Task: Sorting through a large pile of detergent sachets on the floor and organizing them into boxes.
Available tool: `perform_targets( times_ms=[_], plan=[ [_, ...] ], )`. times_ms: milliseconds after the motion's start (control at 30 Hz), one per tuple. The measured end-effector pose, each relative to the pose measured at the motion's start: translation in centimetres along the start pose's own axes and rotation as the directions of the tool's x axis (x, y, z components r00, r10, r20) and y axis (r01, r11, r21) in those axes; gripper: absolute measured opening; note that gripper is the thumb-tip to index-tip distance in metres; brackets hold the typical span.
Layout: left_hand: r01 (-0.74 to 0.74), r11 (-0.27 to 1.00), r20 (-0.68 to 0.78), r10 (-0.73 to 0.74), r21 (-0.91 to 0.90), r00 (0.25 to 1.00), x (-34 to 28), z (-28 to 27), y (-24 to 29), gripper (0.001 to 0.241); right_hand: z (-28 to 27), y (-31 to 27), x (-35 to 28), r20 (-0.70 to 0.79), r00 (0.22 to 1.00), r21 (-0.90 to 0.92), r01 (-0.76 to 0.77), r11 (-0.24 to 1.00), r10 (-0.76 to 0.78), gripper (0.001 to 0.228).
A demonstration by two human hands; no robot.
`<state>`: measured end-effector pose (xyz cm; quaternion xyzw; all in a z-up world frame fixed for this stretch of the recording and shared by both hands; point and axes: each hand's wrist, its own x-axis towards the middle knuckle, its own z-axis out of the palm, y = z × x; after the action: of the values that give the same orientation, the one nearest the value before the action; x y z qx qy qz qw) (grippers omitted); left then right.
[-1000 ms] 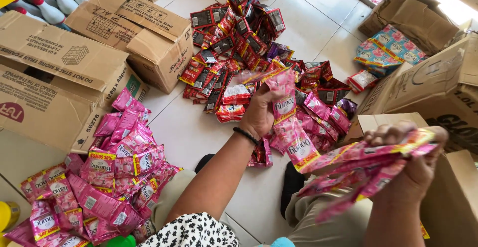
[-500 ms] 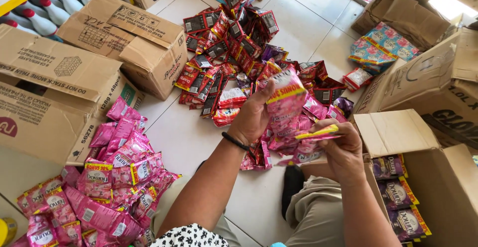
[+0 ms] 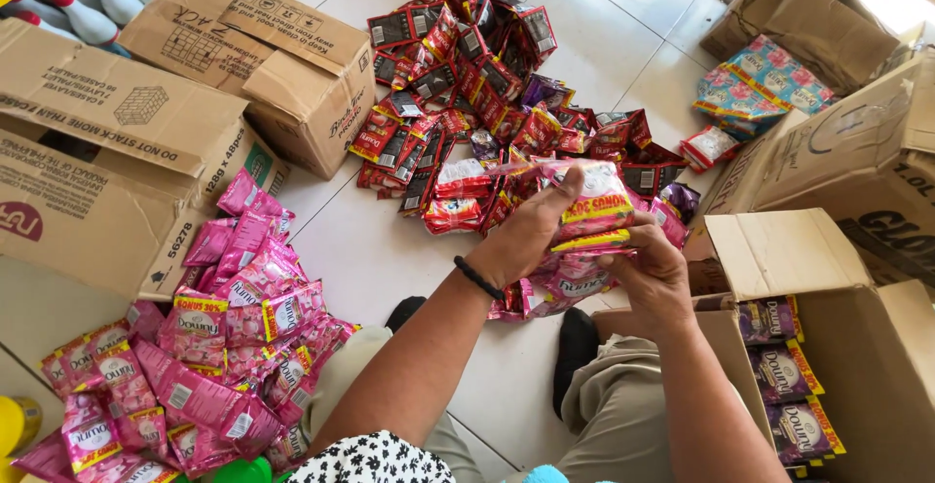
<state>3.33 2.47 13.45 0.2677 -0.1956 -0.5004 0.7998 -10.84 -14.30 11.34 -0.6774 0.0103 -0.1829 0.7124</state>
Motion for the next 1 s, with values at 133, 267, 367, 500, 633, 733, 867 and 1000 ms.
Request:
perform_targets(
  times_ms=[133, 267, 367, 500, 633, 733, 867, 1000],
  plan=[
    [0.063, 0.898, -0.15, 0.003, 0.436, 0.989, 0.3, -1.8, -0.4, 0.077, -0.5, -0.1, -0.3, -0.025, 1.0, 0.074, -0.008, 0.997, 0.01, 0.025],
    [0.297, -0.078, -0.274, 0.22, 0.952, 0.936, 0.0, -1.9, 0.9, 0.068, 0.0, -1.5, 0.0, -0.067, 0.992, 0.21, 0.118, 0.971, -0.107, 0.025],
    [0.414, 0.06, -0.407, 0.349, 0.908, 0.844, 0.4, -2.6, 0.6, 0.081, 0.3, -2.3, -0.4, -0.103, 0.988, 0.327, 0.14, 0.935, -0.112, 0.023],
    [-0.053, 0.541, -0.191, 0.385, 0.839, 0.903, 2.0, -4.3, -2.0, 0.091, 0.6, -3.2, -0.4, -0.172, 0.985, 0.531, 0.104, 0.841, -0.013, 0.02],
    [0.178, 0.771, -0.134, -0.121, 0.611, 0.984, 2.2, -3.5, -4.0, 0.104, -1.7, -0.7, 0.7, -0.274, 0.958, 0.624, 0.109, 0.774, 0.086, 0.012],
    [0.335, 0.936, 0.002, -0.337, 0.11, 0.941, 1.7, -2.7, -5.5, 0.102, -3.1, 1.5, 1.6, -0.423, 0.882, 0.608, 0.107, 0.787, 0.207, 0.006],
    [0.379, 0.925, -0.105, -0.376, 0.013, 0.921, 1.1, -0.9, -6.4, 0.088, -4.9, 5.1, 1.7, -0.566, 0.763, 0.531, 0.047, 0.846, 0.312, 0.009],
    [0.252, 0.84, -0.178, -0.188, 0.48, 0.966, 0.3, 0.0, -7.6, 0.067, -4.7, 7.7, 1.6, -0.596, 0.714, 0.507, -0.02, 0.862, 0.367, 0.017]
  ],
)
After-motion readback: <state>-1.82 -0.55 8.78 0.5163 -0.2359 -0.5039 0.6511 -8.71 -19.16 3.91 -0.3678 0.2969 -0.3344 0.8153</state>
